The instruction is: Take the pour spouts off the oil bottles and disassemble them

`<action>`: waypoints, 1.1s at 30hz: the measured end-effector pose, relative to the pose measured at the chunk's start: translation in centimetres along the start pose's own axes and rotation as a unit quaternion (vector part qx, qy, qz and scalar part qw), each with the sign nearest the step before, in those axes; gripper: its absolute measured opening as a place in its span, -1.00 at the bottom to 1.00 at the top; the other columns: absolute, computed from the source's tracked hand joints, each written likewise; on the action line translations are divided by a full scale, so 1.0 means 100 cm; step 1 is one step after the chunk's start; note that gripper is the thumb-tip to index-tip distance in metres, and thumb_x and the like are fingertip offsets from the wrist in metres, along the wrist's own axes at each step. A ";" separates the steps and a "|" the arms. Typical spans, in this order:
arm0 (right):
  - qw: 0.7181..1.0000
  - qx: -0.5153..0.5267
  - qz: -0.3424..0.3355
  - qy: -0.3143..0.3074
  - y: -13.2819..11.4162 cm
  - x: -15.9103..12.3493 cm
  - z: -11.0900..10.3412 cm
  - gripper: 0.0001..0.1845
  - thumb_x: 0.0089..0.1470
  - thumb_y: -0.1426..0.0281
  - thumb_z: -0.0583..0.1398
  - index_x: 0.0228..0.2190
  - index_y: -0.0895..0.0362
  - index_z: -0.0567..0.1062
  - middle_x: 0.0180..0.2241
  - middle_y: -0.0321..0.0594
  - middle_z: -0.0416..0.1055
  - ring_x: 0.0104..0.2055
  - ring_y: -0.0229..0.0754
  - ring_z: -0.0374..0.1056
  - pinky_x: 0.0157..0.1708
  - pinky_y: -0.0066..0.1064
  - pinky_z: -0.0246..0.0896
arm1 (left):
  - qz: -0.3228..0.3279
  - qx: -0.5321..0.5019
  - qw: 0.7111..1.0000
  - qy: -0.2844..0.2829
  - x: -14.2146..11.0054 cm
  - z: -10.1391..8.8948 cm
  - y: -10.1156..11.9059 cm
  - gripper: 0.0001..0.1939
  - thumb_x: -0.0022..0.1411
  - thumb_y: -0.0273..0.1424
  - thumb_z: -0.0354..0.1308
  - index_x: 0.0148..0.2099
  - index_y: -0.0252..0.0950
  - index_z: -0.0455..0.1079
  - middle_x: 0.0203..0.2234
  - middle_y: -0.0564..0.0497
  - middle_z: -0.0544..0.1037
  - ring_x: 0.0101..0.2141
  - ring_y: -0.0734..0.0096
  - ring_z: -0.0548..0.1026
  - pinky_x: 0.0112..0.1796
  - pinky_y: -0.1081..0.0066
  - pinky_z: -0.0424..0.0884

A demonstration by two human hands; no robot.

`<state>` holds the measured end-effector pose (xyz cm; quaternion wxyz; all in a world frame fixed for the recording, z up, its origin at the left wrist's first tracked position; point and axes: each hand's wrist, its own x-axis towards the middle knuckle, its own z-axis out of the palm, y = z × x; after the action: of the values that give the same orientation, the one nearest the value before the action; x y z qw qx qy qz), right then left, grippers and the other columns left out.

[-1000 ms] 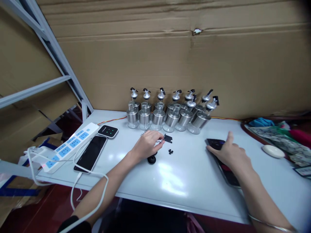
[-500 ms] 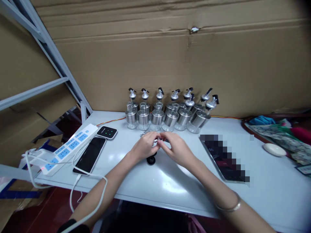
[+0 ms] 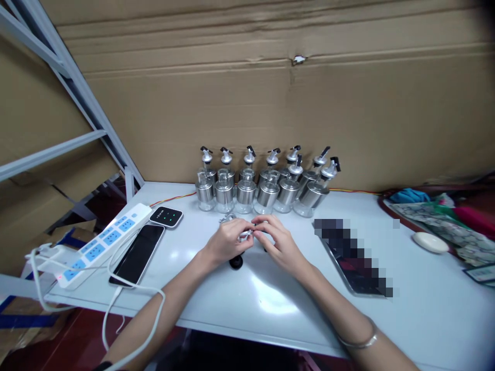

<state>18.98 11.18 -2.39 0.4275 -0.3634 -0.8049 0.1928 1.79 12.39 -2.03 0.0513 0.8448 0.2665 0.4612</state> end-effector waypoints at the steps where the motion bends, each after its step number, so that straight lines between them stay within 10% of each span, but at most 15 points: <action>1: 1.000 0.014 0.009 -0.002 0.000 0.000 0.000 -0.82 0.19 0.33 0.04 -0.33 0.11 0.41 -0.18 -0.11 0.33 -0.07 -0.15 0.25 -0.05 -0.26 0.14 | 0.004 0.001 1.000 0.001 0.000 0.000 0.000 -0.93 0.14 -0.54 0.05 -0.29 -0.33 0.32 -0.52 0.04 0.47 -0.50 0.51 0.43 -0.46 0.55 0.35; 11: 0.961 0.226 0.155 -0.029 0.003 0.001 0.005 -0.69 0.11 0.12 0.10 -0.34 0.11 0.44 -0.16 -0.13 0.27 -0.09 -0.14 0.24 -0.11 -0.31 0.14 | 0.005 -0.007 1.000 0.015 -0.002 0.004 -0.001 -0.94 0.15 -0.53 0.06 -0.28 -0.33 0.32 -0.48 0.02 0.50 -0.47 0.49 0.47 -0.41 0.53 0.38; 33: 0.969 0.190 0.146 -0.053 -0.005 -0.001 0.002 -0.64 0.20 0.15 -0.06 -0.44 0.12 0.32 -0.29 -0.22 0.07 -0.19 -0.18 0.11 -0.09 -0.33 0.07 | -0.088 -0.078 0.992 -0.052 -0.008 0.009 0.000 -0.91 0.22 -0.40 0.04 -0.23 -0.28 0.21 -0.41 0.03 0.46 -0.45 0.50 0.45 -0.45 0.54 0.35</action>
<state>18.67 10.78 -2.25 0.4123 -0.3784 -0.7135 0.4215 2.19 12.12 -3.09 0.1711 0.8341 0.3005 0.4298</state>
